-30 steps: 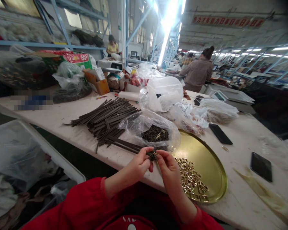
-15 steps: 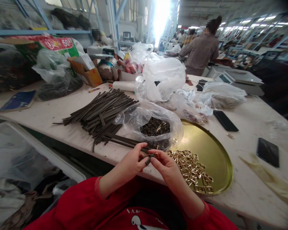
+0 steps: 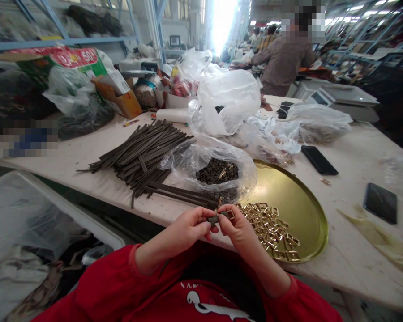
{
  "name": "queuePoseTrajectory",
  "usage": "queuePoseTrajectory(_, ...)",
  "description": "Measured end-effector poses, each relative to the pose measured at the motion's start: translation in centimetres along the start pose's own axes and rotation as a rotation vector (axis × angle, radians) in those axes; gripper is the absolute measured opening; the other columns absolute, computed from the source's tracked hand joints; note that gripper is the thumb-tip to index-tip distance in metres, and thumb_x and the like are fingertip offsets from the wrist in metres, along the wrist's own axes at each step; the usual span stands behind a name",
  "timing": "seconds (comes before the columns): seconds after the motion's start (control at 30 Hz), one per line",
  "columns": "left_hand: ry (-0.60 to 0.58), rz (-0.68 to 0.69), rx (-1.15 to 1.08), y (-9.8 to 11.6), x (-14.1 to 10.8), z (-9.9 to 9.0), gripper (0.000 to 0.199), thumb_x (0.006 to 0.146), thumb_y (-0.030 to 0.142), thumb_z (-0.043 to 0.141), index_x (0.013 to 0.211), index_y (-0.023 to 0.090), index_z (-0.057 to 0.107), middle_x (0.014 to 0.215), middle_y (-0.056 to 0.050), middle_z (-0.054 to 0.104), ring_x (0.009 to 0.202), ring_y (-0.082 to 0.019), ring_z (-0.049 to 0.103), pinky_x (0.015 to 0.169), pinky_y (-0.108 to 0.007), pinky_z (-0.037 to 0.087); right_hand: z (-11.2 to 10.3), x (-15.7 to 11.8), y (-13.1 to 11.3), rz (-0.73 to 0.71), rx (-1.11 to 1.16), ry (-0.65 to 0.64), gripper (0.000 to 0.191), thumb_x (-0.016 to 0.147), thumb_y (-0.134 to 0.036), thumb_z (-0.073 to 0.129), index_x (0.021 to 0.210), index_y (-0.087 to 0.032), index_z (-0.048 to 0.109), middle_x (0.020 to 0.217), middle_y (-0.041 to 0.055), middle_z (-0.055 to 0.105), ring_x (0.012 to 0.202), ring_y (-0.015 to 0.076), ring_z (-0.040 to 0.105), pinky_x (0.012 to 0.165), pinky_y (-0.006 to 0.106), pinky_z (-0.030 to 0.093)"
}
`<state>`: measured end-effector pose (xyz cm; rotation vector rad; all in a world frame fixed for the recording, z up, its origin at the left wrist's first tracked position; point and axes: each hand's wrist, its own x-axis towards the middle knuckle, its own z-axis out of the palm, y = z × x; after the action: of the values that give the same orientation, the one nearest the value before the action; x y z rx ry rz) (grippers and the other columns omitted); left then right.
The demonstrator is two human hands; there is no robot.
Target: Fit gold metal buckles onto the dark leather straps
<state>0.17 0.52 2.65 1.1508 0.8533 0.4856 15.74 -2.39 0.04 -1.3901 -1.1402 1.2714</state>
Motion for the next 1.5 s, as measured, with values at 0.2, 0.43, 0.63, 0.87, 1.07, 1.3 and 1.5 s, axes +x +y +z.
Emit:
queuePoseTrajectory(0.2,-0.028,-0.127,-0.032,0.2,-1.0,0.6,0.028,0.075,0.021,0.054,0.101,0.013,0.05,0.078,-0.002,0.063,0.064,-0.009,0.058,0.056,-0.02,0.039,-1.0,-1.6,-0.3,-0.199,-0.321,-0.107,0.006,0.076,-0.021,0.047,0.079,-0.02,0.053,0.063,-0.0039,0.052,0.055,0.0098,0.045,0.053,0.022,0.035)
queuePoseTrajectory(0.43,-0.142,-0.211,-0.062,0.4,-2.7,1.0,0.029,0.071,0.013,0.053,0.1,0.015,0.053,0.077,-0.001,0.064,0.07,-0.01,0.061,0.064,-0.022,0.044,-1.5,-3.7,-0.6,-0.342,-0.506,-0.194,0.009,0.076,-0.017,0.047,0.081,-0.021,0.053,0.067,-0.0027,0.056,0.06,0.0114,0.048,0.055,0.022,0.037)
queuePoseTrajectory(0.63,-0.068,-0.164,0.053,-1.4,-2.7,1.9,0.021,0.075,0.022,0.05,0.094,0.014,0.052,0.071,0.0,0.061,0.058,-0.009,0.057,0.056,-0.02,0.042,-1.2,-5.1,0.2,-0.309,-0.465,-0.176,0.008,0.078,-0.016,0.044,0.081,-0.021,0.051,0.069,-0.0014,0.056,0.062,0.0123,0.051,0.058,0.024,0.04)
queuePoseTrajectory(0.87,-0.162,-0.108,0.572,-0.9,-3.9,1.6,0.027,0.082,0.033,0.038,0.067,0.016,0.052,0.053,0.005,0.048,0.048,-0.009,0.041,0.049,-0.021,0.032,-0.7,-6.1,1.5,-0.27,-0.401,-0.041,0.006,0.08,-0.021,0.045,0.082,-0.021,0.05,0.066,-0.0015,0.054,0.058,0.0125,0.049,0.055,0.025,0.039)
queuePoseTrajectory(1.07,-0.126,-0.109,0.576,-1.4,-3.8,2.3,0.026,0.081,0.03,0.037,0.062,0.016,0.049,0.052,0.005,0.045,0.046,-0.009,0.038,0.047,-0.02,0.029,0.0,-6.5,2.0,-0.258,-0.317,-0.023,0.009,0.084,-0.026,0.043,0.084,-0.021,0.05,0.07,-0.0003,0.054,0.062,0.0133,0.051,0.059,0.026,0.041)
queuePoseTrajectory(1.3,-0.161,-0.003,0.771,-0.4,-3.2,2.0,0.023,0.08,0.027,0.04,0.068,0.016,0.056,0.061,0.002,0.054,0.054,-0.011,0.046,0.051,-0.02,0.032,-0.4,-6.5,1.8,-0.181,-0.221,-0.088,0.028,0.088,-0.037,0.034,0.094,-0.019,0.055,0.071,0.0022,0.057,0.068,0.0164,0.055,0.062,0.028,0.043)
queuePoseTrajectory(1.5,-0.11,0.161,0.844,0.5,-2.7,1.4,0.027,0.084,0.026,0.036,0.084,0.018,0.061,0.081,-0.004,0.065,0.073,-0.017,0.055,0.067,-0.023,0.039,1.1,-5.1,2.4,-0.179,-0.135,-0.028,0.033,0.089,-0.04,0.032,0.098,-0.019,0.056,0.088,0.0065,0.062,0.084,0.0186,0.058,0.074,0.03,0.045)
